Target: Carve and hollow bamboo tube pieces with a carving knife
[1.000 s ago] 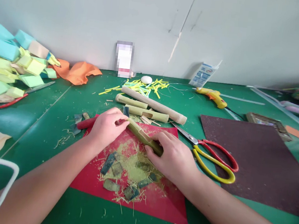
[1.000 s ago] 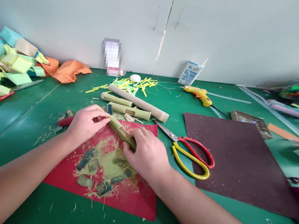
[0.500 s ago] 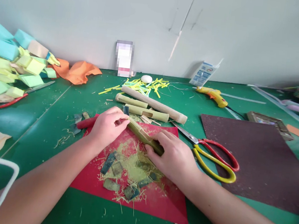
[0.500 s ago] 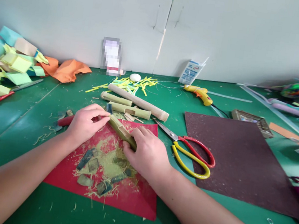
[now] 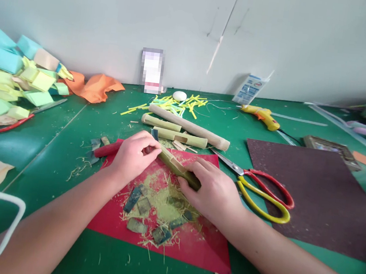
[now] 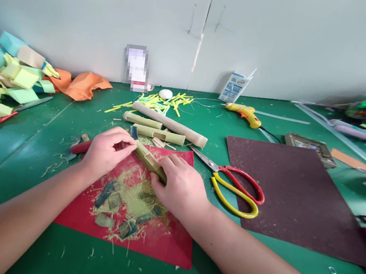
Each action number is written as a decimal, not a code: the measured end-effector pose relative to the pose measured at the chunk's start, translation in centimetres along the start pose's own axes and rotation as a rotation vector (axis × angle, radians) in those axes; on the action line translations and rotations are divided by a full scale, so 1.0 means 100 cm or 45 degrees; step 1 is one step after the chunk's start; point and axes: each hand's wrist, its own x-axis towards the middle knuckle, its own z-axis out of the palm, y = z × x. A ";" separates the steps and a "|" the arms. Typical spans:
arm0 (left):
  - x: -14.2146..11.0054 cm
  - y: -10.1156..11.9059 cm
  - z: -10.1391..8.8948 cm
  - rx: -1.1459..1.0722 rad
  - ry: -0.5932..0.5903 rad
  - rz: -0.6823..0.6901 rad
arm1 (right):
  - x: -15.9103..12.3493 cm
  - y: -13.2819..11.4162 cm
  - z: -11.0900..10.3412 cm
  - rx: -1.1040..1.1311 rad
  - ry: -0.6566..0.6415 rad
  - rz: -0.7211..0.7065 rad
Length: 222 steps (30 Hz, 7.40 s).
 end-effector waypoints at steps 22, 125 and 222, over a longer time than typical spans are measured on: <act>-0.002 0.017 -0.011 0.086 0.392 -0.010 | 0.000 -0.003 -0.003 0.049 -0.080 0.044; 0.005 0.004 -0.005 0.203 -0.119 0.136 | 0.001 -0.003 0.000 0.067 -0.076 0.059; 0.001 0.005 -0.008 0.079 -0.040 -0.036 | -0.001 -0.002 0.003 0.051 -0.034 0.061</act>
